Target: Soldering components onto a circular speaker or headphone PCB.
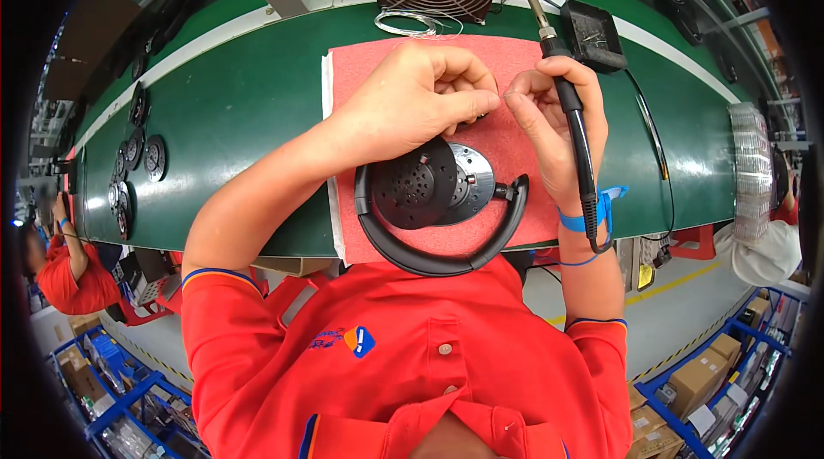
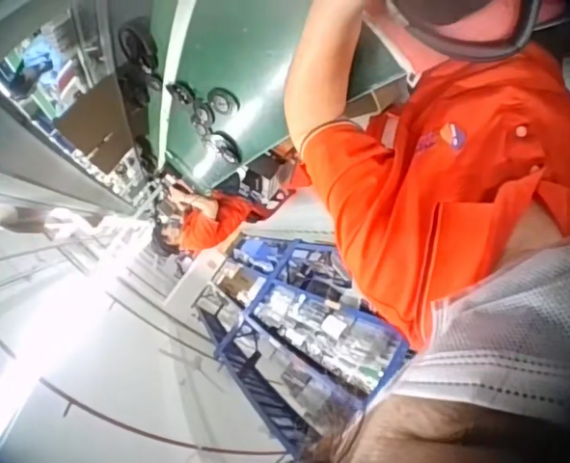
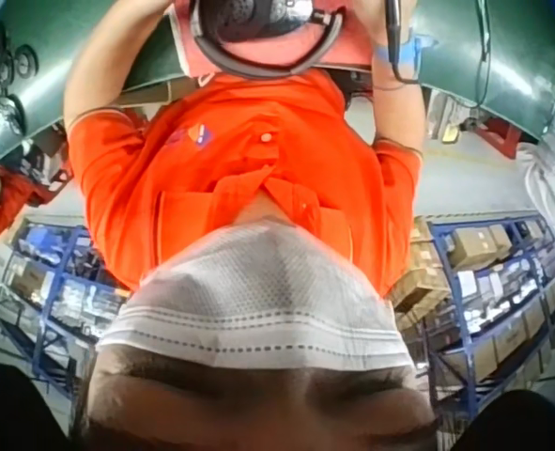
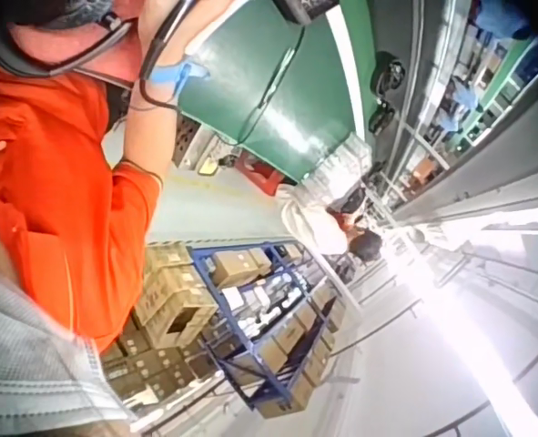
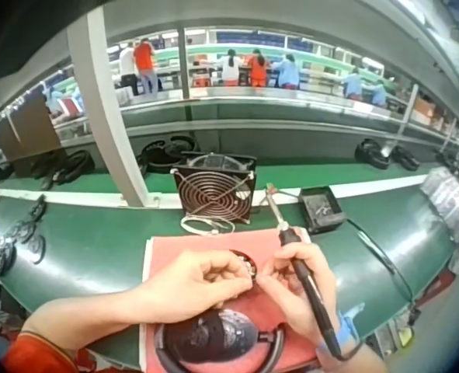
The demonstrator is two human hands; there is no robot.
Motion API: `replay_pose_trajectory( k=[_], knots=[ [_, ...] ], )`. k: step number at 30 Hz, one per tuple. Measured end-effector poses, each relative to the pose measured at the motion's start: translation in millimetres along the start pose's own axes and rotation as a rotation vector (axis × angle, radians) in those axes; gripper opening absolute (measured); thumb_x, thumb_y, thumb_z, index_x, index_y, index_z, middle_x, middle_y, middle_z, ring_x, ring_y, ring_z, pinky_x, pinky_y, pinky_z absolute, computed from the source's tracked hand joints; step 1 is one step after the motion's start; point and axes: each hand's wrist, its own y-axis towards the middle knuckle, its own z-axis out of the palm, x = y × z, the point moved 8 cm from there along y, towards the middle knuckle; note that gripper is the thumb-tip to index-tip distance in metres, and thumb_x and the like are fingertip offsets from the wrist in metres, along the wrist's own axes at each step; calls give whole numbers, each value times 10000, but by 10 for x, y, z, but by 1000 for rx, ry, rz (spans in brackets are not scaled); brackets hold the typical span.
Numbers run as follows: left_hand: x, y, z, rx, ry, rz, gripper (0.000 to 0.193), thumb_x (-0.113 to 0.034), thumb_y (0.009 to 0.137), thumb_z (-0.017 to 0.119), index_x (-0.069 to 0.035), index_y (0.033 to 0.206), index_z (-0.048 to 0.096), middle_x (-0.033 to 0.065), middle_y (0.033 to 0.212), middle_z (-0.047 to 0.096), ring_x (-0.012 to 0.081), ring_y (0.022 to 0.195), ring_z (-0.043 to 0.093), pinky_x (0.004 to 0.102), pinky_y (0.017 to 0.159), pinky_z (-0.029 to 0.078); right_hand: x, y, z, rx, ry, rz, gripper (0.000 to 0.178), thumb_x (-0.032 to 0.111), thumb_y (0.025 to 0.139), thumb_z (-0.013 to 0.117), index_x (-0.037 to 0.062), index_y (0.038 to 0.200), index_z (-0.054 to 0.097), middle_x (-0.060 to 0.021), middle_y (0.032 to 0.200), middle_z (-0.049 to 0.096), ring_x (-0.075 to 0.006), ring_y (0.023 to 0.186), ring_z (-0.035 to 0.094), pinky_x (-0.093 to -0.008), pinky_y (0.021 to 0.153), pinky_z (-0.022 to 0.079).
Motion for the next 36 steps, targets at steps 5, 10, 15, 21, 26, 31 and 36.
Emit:
replay_pose_trajectory(
  k=[5,10,15,21,26,31,36],
  knots=[
    [-47,28,-20,-63,30,121,119,-91,857,598,25,852,627,-17,656,559,26,572,471,194,500,396,-12,-8,-26,-44,64,35,403,-115,810,594,18,1152,428,-96,888,566,-139,822,555,-265,757,461],
    [0,37,-31,-74,-1,92,125,-96,856,600,24,851,634,-22,652,556,20,578,468,195,491,385,-13,-13,17,-4,21,-3,422,-123,802,600,19,1158,423,-117,904,584,-152,840,574,-268,773,470],
    [91,65,-22,-64,-22,97,139,-111,854,609,24,853,640,-10,652,566,29,586,485,198,507,397,-39,-9,15,-14,16,6,421,-124,804,595,19,1160,422,-131,914,591,-158,851,578,-272,771,472],
    [87,68,-3,-65,0,140,155,-123,843,624,30,850,653,19,673,604,50,604,519,214,534,427,-44,-19,-15,-28,43,15,411,-116,813,589,19,1163,422,-129,912,591,-157,851,578,-271,765,468],
    [51,36,-17,-132,17,209,143,-105,825,624,33,842,657,29,674,618,56,620,540,218,558,448,-50,-22,-14,-44,12,32,408,-109,817,593,17,1166,423,-120,904,591,-146,843,574,-268,770,465],
    [-28,-5,-35,-229,70,277,141,-98,815,624,35,837,665,32,679,628,54,626,549,221,567,456,-52,-34,-11,-41,2,50,405,-111,821,590,16,1168,422,-118,903,594,-139,837,575,-263,770,464],
    [-24,-5,-47,-236,29,268,137,-89,819,621,32,857,670,35,687,634,56,633,552,218,574,457,-37,-45,5,-42,-2,40,408,-110,822,589,18,1171,419,-115,898,595,-136,831,574,-257,764,462]
  ],
)
